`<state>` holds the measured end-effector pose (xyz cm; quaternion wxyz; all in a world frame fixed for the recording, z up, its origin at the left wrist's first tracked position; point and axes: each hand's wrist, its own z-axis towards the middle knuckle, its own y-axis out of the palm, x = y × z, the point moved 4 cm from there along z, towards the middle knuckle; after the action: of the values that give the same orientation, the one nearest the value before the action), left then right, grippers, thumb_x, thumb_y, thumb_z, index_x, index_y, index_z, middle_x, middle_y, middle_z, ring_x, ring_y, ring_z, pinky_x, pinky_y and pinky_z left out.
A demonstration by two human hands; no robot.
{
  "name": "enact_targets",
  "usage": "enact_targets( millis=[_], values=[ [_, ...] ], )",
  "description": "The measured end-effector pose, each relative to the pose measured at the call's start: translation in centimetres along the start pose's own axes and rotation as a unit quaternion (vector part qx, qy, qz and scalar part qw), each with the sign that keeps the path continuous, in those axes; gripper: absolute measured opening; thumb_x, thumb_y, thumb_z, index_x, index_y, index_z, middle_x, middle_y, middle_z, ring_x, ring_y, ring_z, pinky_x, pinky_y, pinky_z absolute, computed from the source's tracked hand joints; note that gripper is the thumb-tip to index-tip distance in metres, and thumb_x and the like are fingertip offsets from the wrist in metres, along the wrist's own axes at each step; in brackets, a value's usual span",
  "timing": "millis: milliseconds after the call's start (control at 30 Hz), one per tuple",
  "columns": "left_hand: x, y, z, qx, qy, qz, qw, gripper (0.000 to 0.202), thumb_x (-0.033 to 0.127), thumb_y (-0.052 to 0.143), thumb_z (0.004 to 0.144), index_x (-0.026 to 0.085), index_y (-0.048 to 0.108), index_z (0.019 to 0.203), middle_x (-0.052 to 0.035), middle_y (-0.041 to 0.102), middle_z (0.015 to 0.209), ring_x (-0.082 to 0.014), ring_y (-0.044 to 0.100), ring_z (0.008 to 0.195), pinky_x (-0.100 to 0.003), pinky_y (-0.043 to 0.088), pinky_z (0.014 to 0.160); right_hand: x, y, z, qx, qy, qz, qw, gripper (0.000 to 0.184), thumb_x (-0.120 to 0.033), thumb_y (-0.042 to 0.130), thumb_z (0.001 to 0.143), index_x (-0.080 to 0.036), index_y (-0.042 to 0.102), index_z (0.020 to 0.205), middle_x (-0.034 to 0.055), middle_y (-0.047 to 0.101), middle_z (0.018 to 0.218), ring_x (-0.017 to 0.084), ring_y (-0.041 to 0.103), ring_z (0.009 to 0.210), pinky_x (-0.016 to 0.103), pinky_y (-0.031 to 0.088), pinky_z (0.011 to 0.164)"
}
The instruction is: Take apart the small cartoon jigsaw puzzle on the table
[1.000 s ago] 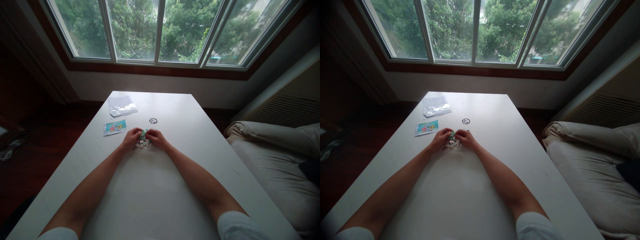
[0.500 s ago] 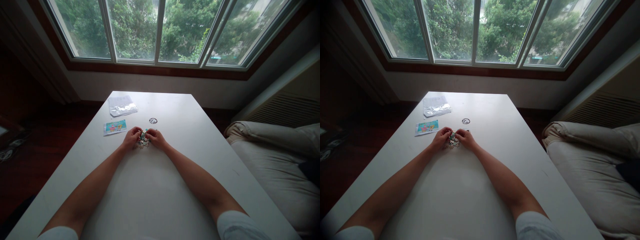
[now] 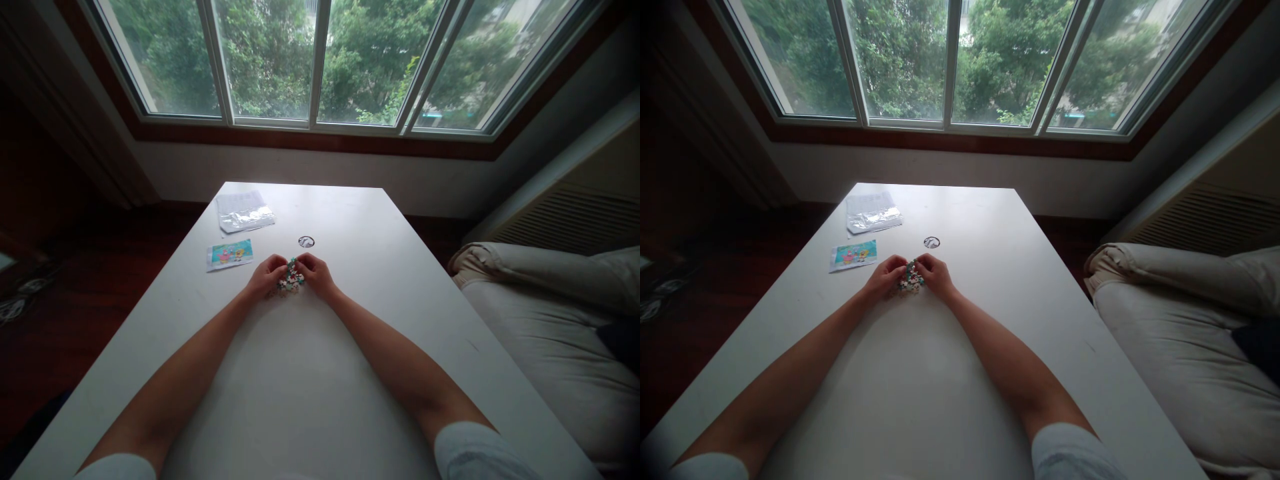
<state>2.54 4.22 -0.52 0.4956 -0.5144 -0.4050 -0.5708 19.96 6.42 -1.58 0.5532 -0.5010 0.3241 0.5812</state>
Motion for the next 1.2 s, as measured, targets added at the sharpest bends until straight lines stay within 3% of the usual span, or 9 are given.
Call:
enact_targets(
  millis=[100, 267, 433, 733, 933, 1067, 1200],
  values=[
    [0.0, 0.0, -0.1, -0.016, 0.013, 0.027, 0.999, 0.032, 0.041, 0.073, 0.08, 0.017, 0.066, 0.099, -0.0025, 0.068, 0.084, -0.0166, 0.063, 0.076, -0.028, 0.05, 0.072, -0.1, 0.0, 0.0, -0.003, -0.002, 0.022, 1.0, 0.029, -0.047, 0.065, 0.085, -0.019, 0.067, 0.092, 0.0016, 0.069, 0.077, 0.016, 0.061, 0.069, 0.028, 0.049, 0.067],
    [0.2, -0.2, -0.2, 0.001, 0.02, 0.079, 0.997, 0.028, 0.041, 0.074, 0.081, 0.018, 0.07, 0.097, -0.0031, 0.068, 0.083, -0.0169, 0.062, 0.074, -0.028, 0.049, 0.068, -0.4, -0.1, 0.1, -0.008, 0.002, 0.033, 0.999, 0.029, -0.048, 0.064, 0.085, -0.019, 0.066, 0.089, 0.002, 0.069, 0.076, 0.016, 0.062, 0.07, 0.028, 0.049, 0.066],
    [0.8, -0.2, -0.2, 0.005, 0.064, 0.1, 0.993, 0.022, 0.039, 0.075, 0.08, 0.02, 0.072, 0.089, -0.0056, 0.064, 0.095, -0.0188, 0.062, 0.087, -0.029, 0.051, 0.073, -0.4, -0.4, 0.1, 0.026, 0.003, -0.064, 0.998, 0.027, -0.046, 0.061, 0.087, -0.02, 0.068, 0.087, -0.0004, 0.066, 0.073, 0.014, 0.056, 0.066, 0.027, 0.046, 0.065],
    [0.6, 0.2, -0.2, -0.004, 0.078, 0.088, 0.993, 0.021, 0.039, 0.073, 0.082, 0.019, 0.071, 0.088, -0.0064, 0.063, 0.098, -0.0195, 0.061, 0.09, -0.03, 0.053, 0.076, -1.7, -1.0, -0.3, 0.064, -0.028, -0.204, 0.976, 0.021, -0.04, 0.059, 0.088, -0.022, 0.067, 0.083, -0.0017, 0.061, 0.067, 0.014, 0.05, 0.061, 0.027, 0.038, 0.062],
    [-0.1, -0.3, 0.0, 0.04, 0.045, 0.109, 0.992, 0.02, 0.037, 0.069, 0.082, 0.02, 0.069, 0.091, -0.0022, 0.067, 0.085, -0.0166, 0.06, 0.076, -0.028, 0.049, 0.071, -2.2, -0.4, -0.4, 0.013, -0.041, -0.169, 0.985, 0.026, -0.04, 0.054, 0.092, -0.022, 0.071, 0.088, -0.0005, 0.065, 0.07, 0.015, 0.053, 0.066, 0.026, 0.04, 0.064],
    [-0.1, -0.4, 0.0, 0.04, 0.046, 0.109, 0.992, 0.022, 0.04, 0.068, 0.083, 0.019, 0.068, 0.091, -0.0011, 0.067, 0.081, -0.0162, 0.06, 0.073, -0.027, 0.048, 0.07, -2.9, 0.1, -0.7, -0.032, -0.077, -0.141, 0.987, 0.028, -0.042, 0.053, 0.094, -0.021, 0.072, 0.092, 0.0008, 0.068, 0.079, 0.015, 0.055, 0.069, 0.027, 0.042, 0.068],
    [0.0, -0.3, 0.0, 0.031, 0.055, 0.118, 0.991, 0.023, 0.041, 0.067, 0.085, 0.02, 0.068, 0.093, -0.0008, 0.067, 0.081, -0.0161, 0.06, 0.073, -0.026, 0.046, 0.068, -2.8, 0.2, -0.8, -0.043, -0.089, -0.146, 0.984, 0.025, -0.043, 0.057, 0.092, -0.021, 0.07, 0.091, -0.0001, 0.065, 0.073, 0.014, 0.052, 0.066, 0.026, 0.041, 0.066]
  ],
)
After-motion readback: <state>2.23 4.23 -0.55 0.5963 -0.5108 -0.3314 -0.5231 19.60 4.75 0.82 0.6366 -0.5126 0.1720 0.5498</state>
